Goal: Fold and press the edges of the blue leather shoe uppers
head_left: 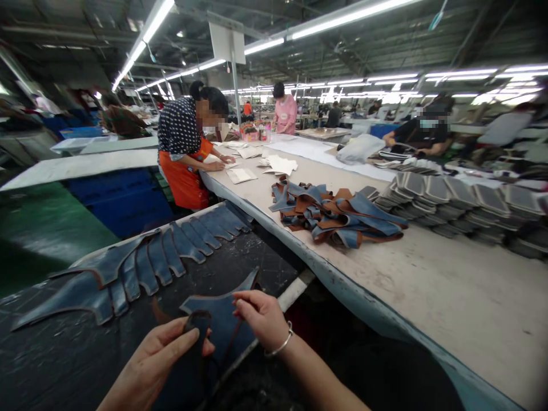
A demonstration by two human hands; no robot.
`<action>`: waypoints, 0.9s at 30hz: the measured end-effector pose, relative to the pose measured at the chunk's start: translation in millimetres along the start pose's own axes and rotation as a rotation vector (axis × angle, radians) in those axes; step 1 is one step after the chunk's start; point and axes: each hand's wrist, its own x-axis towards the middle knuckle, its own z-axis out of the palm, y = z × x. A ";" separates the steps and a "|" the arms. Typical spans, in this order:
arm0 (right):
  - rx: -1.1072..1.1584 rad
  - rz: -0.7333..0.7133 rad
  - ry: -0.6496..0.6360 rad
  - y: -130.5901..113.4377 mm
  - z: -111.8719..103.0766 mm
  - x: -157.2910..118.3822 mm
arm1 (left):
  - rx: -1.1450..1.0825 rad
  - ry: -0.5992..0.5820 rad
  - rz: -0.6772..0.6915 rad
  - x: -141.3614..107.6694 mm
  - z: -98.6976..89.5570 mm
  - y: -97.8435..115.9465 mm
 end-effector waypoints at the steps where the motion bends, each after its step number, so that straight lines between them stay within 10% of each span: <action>1: 0.046 -0.003 -0.015 -11.3 -5.8 -11.5 | 0.056 -0.042 0.012 5.0 9.6 -1.8; 12: -0.112 0.082 0.145 -16.3 -73.9 -78.8 | 0.388 -0.447 -0.031 50.1 83.7 -42.2; 27: -0.283 -0.047 0.233 9.4 -70.5 -86.3 | 0.093 -0.164 -0.185 46.1 114.1 -60.6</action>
